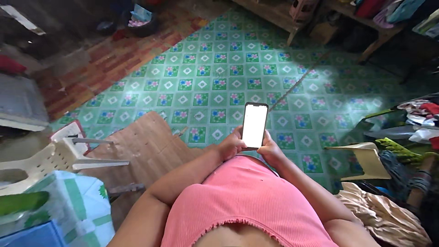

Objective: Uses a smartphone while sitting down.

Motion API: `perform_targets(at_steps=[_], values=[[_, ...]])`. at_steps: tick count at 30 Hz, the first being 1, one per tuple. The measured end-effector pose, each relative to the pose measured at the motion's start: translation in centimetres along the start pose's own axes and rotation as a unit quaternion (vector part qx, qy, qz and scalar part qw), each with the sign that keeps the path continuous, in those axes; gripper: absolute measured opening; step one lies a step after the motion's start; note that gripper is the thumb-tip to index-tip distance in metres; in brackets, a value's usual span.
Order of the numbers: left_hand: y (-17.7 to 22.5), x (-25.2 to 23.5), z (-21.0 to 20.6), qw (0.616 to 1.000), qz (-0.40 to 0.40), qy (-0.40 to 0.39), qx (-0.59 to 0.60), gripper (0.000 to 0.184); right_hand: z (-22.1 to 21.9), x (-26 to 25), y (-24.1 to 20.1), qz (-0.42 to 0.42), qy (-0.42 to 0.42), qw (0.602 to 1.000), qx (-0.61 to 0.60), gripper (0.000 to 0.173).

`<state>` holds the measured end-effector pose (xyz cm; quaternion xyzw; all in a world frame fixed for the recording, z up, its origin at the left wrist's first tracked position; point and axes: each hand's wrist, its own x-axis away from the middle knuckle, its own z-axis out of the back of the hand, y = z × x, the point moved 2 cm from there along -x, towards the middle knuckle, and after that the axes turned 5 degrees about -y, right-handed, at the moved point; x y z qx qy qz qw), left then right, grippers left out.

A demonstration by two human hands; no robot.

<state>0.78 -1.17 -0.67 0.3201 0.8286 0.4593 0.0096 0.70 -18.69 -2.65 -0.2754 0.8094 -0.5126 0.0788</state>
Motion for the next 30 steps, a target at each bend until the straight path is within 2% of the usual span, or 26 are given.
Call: perform_targets(at_steps=[30], values=[[0.47,0.23,-0.28,1.000,0.002,0.003,-0.010,0.076,-0.11,-0.24,-0.13,0.000,-0.009,1.000,0.002,0.098]])
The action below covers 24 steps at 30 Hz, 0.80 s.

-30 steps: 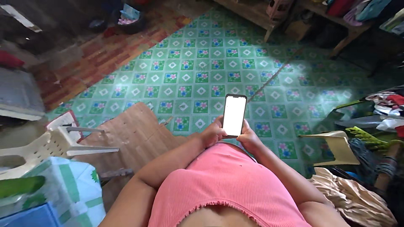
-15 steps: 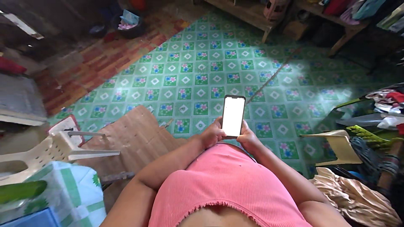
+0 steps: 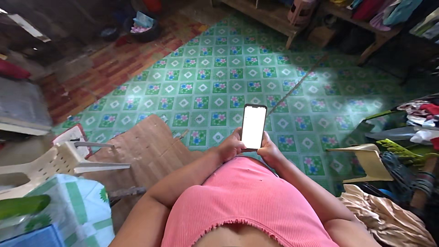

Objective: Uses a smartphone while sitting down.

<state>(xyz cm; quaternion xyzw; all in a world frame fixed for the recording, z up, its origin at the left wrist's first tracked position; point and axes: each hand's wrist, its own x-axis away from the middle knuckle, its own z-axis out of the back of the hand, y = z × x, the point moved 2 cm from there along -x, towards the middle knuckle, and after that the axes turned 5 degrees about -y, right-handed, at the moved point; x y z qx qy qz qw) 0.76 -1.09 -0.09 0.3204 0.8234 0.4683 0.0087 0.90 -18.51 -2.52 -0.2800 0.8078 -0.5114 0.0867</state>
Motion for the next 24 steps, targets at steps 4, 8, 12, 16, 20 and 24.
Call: perform_targets(at_steps=[4,8,12,16,20,24], values=[[0.04,0.01,-0.14,1.000,0.002,0.005,0.001,0.075,0.16,0.07,0.14,0.001,0.001,1.000,0.009,0.099],[-0.05,-0.04,-0.13,1.000,0.006,0.001,0.004,0.074,0.14,0.25,0.17,0.012,-0.002,1.000,-0.010,0.094],[-0.13,-0.14,0.05,1.000,0.003,-0.003,0.003,0.073,0.09,0.26,0.16,0.014,0.002,1.000,-0.014,0.090],[0.02,-0.16,0.05,1.000,0.004,-0.005,0.004,0.073,-0.05,0.20,0.06,0.014,0.005,1.000,-0.016,0.088],[0.15,-0.17,0.11,1.000,-0.001,-0.013,0.009,0.075,-0.09,0.02,0.08,0.010,0.012,1.000,-0.015,0.085],[0.26,-0.11,0.11,1.000,0.001,-0.009,0.009,0.074,-0.18,-0.10,0.01,0.005,0.020,1.000,-0.015,0.086]])
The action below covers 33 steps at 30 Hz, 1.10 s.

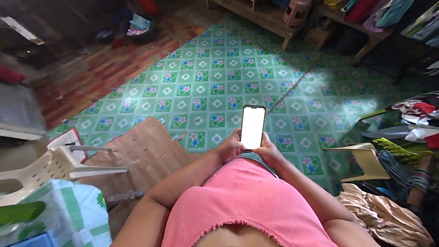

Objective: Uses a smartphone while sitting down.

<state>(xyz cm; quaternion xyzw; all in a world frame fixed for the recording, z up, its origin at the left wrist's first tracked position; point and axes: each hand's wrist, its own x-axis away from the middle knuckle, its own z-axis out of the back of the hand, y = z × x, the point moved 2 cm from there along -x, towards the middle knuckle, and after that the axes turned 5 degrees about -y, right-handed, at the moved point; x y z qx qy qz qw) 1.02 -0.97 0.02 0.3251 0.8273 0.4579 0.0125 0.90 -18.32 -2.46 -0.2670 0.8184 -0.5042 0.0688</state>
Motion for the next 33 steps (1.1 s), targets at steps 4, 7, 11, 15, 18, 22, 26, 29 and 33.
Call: perform_targets(at_steps=[4,7,11,15,18,22,26,29,33], values=[[-0.19,-0.13,0.18,1.000,-0.006,-0.009,-0.007,0.076,-0.27,0.17,-0.34,0.002,0.000,1.000,0.019,0.084],[-0.23,-0.14,0.17,1.000,-0.007,-0.011,-0.004,0.076,-0.13,0.20,-0.25,0.004,-0.002,1.000,0.016,0.085],[-0.27,-0.06,-0.04,1.000,-0.007,-0.012,-0.003,0.076,-0.07,0.41,-0.23,0.002,-0.003,1.000,0.012,0.088],[-0.25,0.10,-0.31,1.000,-0.004,-0.006,0.000,0.072,-0.04,0.61,-0.22,-0.002,-0.002,1.000,0.011,0.092],[-0.20,0.13,-0.39,1.000,-0.003,-0.009,-0.001,0.073,-0.14,0.67,-0.26,-0.005,0.002,1.000,0.005,0.091],[-0.13,0.12,-0.47,1.000,-0.003,-0.014,-0.004,0.073,-0.29,0.78,-0.41,0.002,-0.001,1.000,-0.004,0.084],[0.01,0.22,-0.52,1.000,-0.003,-0.015,-0.002,0.072,-0.45,0.82,-0.47,0.004,-0.004,1.000,-0.001,0.080],[0.13,0.31,-0.50,1.000,-0.004,-0.016,-0.003,0.073,-0.34,0.69,-0.32,0.006,-0.007,1.000,-0.006,0.080],[0.05,0.22,-0.20,1.000,-0.003,-0.015,-0.011,0.069,-0.42,0.56,-0.26,0.008,-0.013,1.000,-0.021,0.082]])
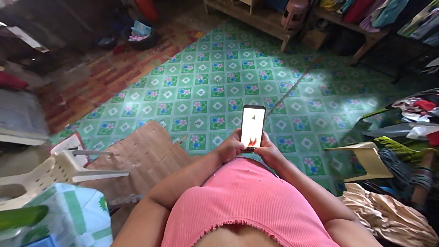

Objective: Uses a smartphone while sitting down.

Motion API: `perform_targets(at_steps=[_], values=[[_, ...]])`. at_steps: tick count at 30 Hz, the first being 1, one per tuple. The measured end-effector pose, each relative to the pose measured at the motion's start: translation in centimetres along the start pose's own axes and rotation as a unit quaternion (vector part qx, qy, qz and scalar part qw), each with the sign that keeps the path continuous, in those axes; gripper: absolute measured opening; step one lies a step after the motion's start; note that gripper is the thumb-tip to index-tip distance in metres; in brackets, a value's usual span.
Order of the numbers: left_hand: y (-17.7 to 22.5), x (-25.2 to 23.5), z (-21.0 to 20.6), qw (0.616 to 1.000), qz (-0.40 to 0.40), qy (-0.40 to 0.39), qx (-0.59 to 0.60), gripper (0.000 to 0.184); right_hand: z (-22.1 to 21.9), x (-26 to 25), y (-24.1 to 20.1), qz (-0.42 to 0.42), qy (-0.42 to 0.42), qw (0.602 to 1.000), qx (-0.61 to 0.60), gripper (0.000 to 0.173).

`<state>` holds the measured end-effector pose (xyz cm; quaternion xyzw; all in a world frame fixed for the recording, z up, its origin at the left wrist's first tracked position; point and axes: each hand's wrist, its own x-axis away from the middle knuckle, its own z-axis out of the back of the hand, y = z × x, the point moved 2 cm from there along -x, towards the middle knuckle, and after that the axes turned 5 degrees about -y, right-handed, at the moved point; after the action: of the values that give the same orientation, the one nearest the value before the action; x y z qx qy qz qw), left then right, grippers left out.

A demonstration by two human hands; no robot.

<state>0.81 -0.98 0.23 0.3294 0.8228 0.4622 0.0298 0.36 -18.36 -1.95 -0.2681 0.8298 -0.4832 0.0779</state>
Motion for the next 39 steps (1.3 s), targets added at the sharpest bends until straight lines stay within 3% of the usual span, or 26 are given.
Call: perform_targets(at_steps=[10,15,19,39], values=[[0.2,0.0,0.3,1.000,-0.013,-0.004,0.010,0.073,-0.1,-0.6,0.0,0.001,-0.002,1.000,0.001,0.086],[-0.2,-0.1,0.8,0.999,-0.012,-0.014,0.034,0.051,0.1,-0.6,0.2,-0.009,0.003,1.000,-0.003,0.083],[-0.4,-0.1,1.2,0.998,-0.018,-0.054,0.022,0.073,0.3,-0.4,0.4,-0.007,-0.005,1.000,0.009,0.086],[-1.0,0.2,0.7,0.997,-0.024,-0.071,0.026,0.071,0.5,0.3,0.6,-0.023,-0.004,0.999,0.025,0.085]])
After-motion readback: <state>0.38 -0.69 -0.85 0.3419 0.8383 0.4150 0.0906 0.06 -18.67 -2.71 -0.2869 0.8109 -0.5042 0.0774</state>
